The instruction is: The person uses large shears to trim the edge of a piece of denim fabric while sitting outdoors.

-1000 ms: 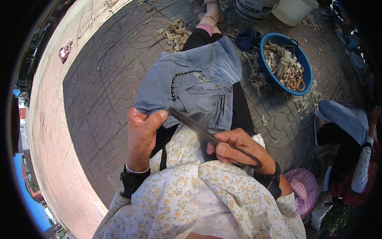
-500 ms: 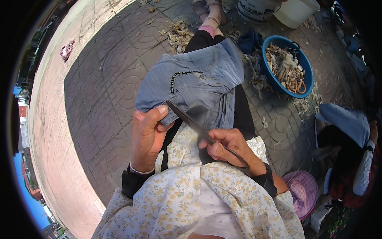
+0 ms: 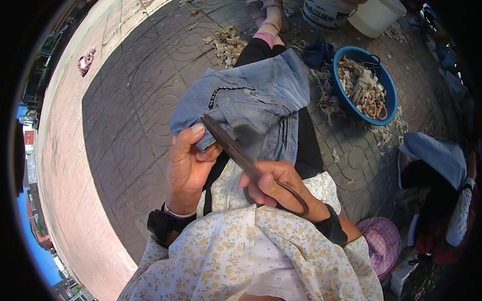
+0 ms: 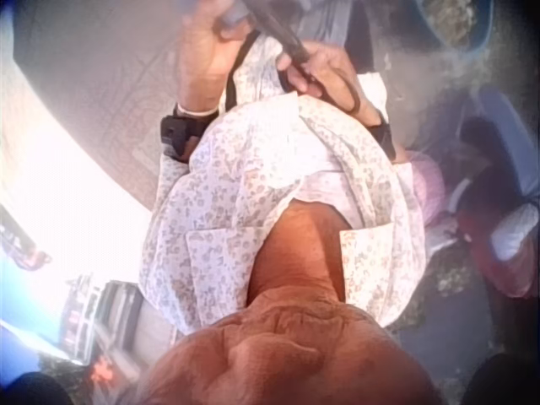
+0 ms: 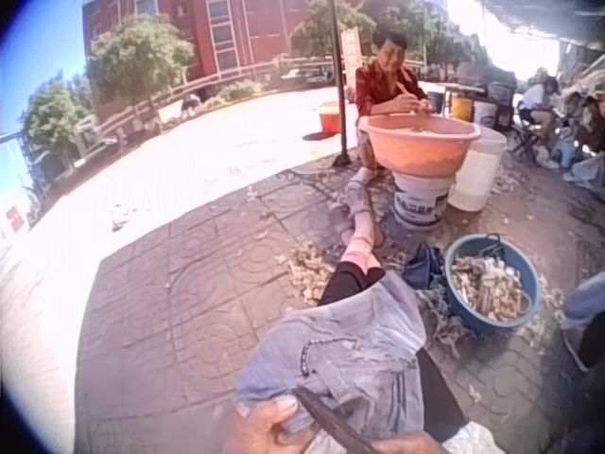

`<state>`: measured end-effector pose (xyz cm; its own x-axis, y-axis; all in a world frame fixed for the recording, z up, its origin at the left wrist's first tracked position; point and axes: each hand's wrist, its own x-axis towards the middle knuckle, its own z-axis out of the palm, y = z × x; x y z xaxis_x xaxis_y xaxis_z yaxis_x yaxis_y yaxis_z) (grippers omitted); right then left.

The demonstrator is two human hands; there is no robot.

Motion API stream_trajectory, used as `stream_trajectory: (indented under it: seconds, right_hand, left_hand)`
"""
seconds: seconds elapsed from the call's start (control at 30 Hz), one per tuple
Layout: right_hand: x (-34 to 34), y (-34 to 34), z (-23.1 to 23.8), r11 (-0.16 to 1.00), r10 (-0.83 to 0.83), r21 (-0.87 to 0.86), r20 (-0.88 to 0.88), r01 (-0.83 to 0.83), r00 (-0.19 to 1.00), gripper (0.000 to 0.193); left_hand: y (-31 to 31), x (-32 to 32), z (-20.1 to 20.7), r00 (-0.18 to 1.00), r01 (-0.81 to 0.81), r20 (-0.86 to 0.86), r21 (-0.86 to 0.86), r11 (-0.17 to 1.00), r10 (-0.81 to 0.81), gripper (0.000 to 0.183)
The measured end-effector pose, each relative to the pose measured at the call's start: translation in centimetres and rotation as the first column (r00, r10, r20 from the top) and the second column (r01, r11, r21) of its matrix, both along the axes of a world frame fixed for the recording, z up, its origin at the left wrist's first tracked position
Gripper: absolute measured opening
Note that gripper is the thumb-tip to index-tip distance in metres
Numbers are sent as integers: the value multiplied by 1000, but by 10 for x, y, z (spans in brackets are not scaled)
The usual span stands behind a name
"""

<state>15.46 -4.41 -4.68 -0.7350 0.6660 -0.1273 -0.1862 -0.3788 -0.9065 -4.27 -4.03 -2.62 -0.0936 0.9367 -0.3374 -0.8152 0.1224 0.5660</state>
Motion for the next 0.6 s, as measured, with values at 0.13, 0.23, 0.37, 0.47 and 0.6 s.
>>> stream_trajectory:
  seconds: [0.13,0.23,0.37,0.47,0.6]
  right_hand:
    - [-4,1,4,971,-179,181,104,159,978,64]
    - [2,24,12,927,-373,56,21,371,928,67]
    - [8,25,22,933,-326,163,11,320,945,70]
    - [17,14,18,966,-226,136,51,218,973,67]
    - [36,12,13,997,-44,70,92,38,995,54]
  left_hand:
    - [-2,4,-10,976,169,155,-111,979,-151,8]
    - [-10,24,-38,881,377,367,-158,913,-300,7]
    - [-5,4,2,977,201,-58,-59,978,-204,7]
    - [-8,0,8,937,156,-312,-23,987,-156,10]
    - [-12,-3,2,934,147,-329,6,989,-137,22]
